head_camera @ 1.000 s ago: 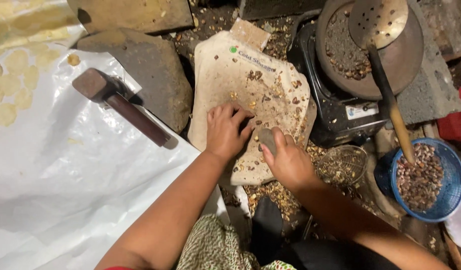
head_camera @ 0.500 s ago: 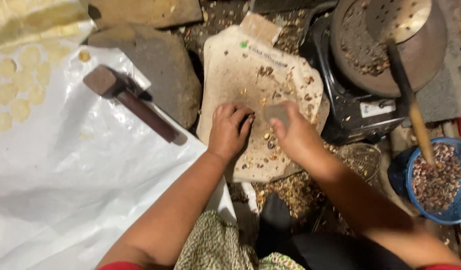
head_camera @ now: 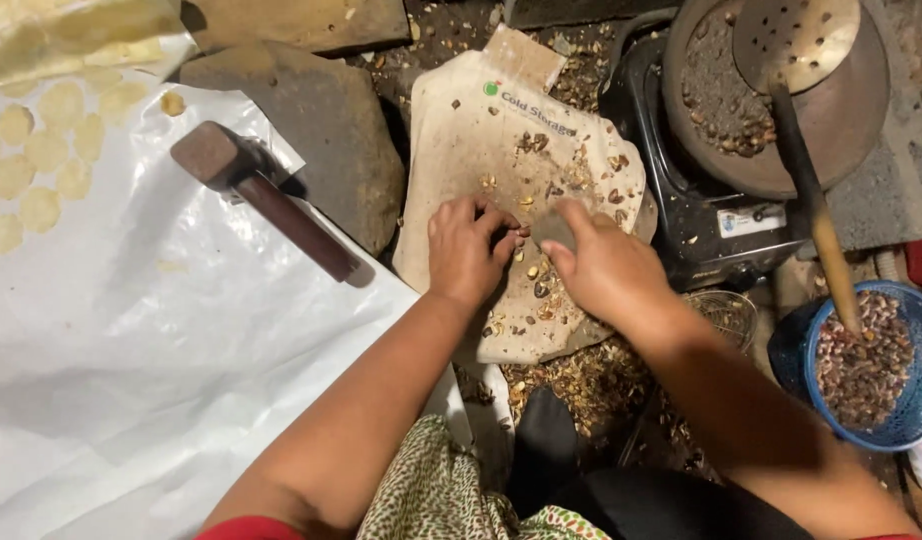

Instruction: Crushing nuts with a stone, flattening food items with a mallet, and stirring a pan on a stove.

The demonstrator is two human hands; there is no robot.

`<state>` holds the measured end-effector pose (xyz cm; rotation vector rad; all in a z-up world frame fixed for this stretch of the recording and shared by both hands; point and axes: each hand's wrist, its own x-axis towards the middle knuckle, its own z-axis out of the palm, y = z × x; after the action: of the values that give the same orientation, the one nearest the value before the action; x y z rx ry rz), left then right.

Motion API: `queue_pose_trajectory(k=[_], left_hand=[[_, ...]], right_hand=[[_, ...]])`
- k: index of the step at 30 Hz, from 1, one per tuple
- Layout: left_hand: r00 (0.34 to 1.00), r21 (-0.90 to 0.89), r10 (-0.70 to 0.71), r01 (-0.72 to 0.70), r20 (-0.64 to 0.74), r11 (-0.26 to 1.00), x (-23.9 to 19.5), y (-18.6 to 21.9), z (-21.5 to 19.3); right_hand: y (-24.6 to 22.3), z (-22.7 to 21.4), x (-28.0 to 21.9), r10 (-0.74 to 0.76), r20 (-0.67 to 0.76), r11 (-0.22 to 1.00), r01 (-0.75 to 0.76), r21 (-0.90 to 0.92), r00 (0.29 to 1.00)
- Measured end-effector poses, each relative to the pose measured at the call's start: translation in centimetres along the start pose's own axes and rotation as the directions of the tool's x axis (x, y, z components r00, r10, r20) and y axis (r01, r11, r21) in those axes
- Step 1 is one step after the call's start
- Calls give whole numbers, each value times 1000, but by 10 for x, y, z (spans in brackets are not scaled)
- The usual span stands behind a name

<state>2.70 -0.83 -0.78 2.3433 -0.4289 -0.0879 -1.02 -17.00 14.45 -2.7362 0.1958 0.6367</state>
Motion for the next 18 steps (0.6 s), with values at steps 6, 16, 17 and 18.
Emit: queue_pose_trajectory(k=[6,16,17,18], left_hand=[[999,51,41,-41,-8,998,-16,3,-24],[988,-13,36,-38,-150,999,-15,0,-7],[992,2,-5,6,-128,1000,-16,5,-7],[992,25,-44,47,-119,999,-13,5,-10]], right_hand=[[7,36,12,-219,-109,973,209,-102,970],[-10,30,-7,133,-12,949,-124,290,991],[0,48,-4,48,-135,995,-36,89,990],[6,64,5,-71,-244,991,42,-124,967]])
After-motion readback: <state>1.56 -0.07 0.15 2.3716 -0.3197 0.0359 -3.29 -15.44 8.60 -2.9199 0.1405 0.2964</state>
